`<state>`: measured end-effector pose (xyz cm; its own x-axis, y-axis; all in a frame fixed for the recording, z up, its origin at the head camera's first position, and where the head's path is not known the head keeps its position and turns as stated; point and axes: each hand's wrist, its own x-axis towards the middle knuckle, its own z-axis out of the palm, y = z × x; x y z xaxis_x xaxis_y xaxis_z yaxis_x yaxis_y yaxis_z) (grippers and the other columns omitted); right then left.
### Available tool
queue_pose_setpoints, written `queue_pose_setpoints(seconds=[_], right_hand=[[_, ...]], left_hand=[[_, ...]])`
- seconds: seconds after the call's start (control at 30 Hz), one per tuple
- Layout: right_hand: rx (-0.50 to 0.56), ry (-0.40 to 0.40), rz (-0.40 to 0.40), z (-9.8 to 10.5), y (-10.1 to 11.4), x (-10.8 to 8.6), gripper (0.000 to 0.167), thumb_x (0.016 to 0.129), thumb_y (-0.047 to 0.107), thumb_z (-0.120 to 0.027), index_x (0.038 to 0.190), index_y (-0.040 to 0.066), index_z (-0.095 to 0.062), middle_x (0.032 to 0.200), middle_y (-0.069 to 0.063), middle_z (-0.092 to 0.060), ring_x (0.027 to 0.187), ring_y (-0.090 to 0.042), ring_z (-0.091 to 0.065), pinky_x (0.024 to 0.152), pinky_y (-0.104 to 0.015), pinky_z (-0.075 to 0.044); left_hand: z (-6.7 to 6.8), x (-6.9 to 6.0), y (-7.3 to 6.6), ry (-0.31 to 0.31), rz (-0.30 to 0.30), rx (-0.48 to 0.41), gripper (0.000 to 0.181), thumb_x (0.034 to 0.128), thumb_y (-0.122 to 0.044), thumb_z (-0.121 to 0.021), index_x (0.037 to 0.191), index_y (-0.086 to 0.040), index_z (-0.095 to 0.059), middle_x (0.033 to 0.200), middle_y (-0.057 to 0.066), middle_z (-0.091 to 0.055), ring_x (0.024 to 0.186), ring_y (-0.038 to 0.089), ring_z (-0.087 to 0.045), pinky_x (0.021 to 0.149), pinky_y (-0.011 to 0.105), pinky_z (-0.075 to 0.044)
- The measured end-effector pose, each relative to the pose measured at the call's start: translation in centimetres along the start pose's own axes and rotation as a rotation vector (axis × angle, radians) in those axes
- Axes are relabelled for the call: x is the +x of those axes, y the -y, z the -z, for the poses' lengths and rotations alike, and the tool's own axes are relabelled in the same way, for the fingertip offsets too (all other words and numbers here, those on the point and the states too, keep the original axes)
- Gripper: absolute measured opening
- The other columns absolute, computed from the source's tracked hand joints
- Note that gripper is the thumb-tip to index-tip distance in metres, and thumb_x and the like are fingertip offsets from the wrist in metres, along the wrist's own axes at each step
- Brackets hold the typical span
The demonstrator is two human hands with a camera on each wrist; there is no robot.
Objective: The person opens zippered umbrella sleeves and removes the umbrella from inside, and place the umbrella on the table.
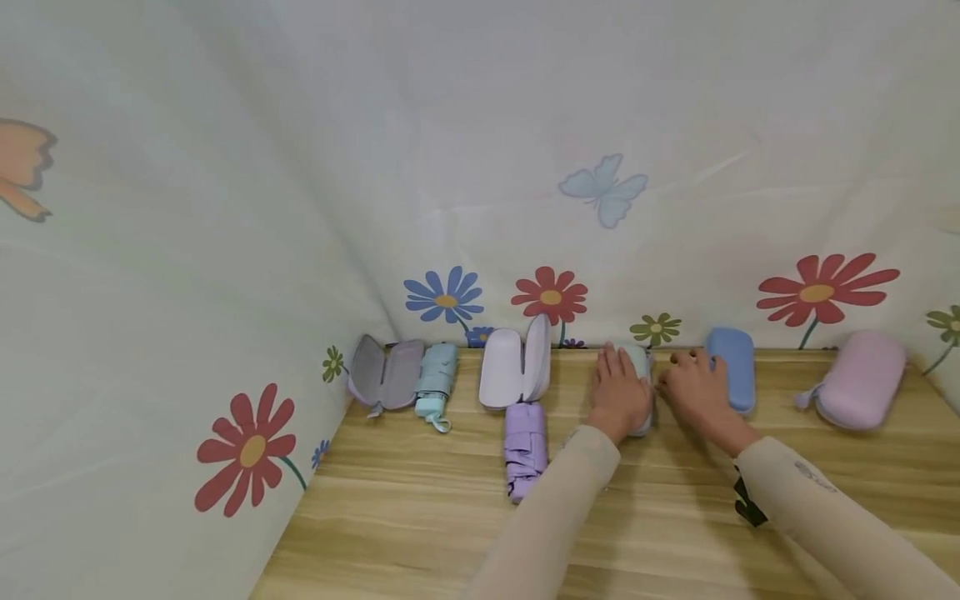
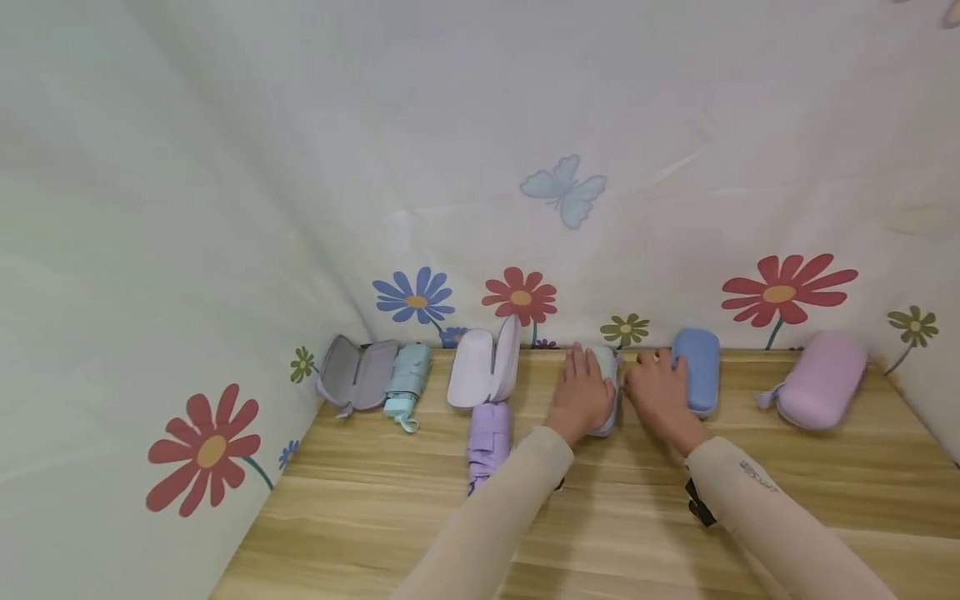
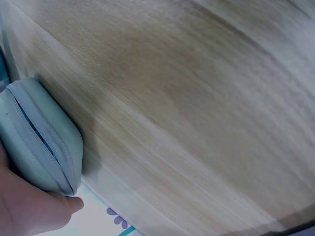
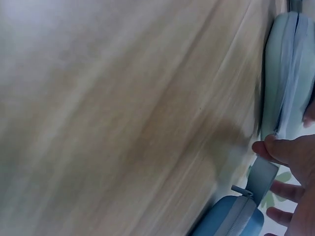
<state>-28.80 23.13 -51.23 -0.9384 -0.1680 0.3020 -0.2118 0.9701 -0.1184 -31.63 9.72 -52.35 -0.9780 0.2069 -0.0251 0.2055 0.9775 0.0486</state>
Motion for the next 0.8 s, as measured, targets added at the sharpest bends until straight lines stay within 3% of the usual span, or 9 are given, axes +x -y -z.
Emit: queue_pose_setpoints(seconds=[0.1,0.37,0.8], right_hand=[[-0.02,0.008,-0.001,-0.09,-0.27,0.28,0.016,0.094,0.024,-0.073,0.094,0.01,-0.081,0.12,-0.019,-0.063,0.118,-0.048,-0.046,0.092,-0.07,-0.034],[-0.076,0.01,0.03,-0.43,-0.45,0.87,0.016,0.093,0.025,-0.075,0.097,0.01,-0.081,0.124,-0.018,-0.062,0.122,-0.047,-0.047,0.097,-0.07,-0.034],[-0.039,0.035,0.008,0.41,0.27,0.86,0.019,0.097,0.024,-0.07,0.104,0.01,-0.08,0.123,-0.019,-0.062,0.119,-0.047,-0.048,0.096,-0.07,-0.033]], left_hand=[[-0.29,0.04,-0.19,-0.002,-0.003,-0.001,0.067,0.1089,-0.047,-0.023,0.164,-0.011,-0.014,0.17,0.012,-0.007,0.156,0.027,-0.011,0.122,0.033,-0.022],[0.48,-0.77,0.08,-0.008,-0.011,0.002,0.066,0.1094,-0.046,-0.022,0.164,-0.012,-0.012,0.171,0.011,-0.007,0.157,0.024,-0.008,0.121,0.031,-0.024],[0.58,-0.22,0.67,0.02,-0.006,-0.068,0.066,0.1087,-0.046,-0.024,0.164,-0.012,-0.014,0.17,0.011,-0.008,0.156,0.026,-0.013,0.121,0.034,-0.025]])
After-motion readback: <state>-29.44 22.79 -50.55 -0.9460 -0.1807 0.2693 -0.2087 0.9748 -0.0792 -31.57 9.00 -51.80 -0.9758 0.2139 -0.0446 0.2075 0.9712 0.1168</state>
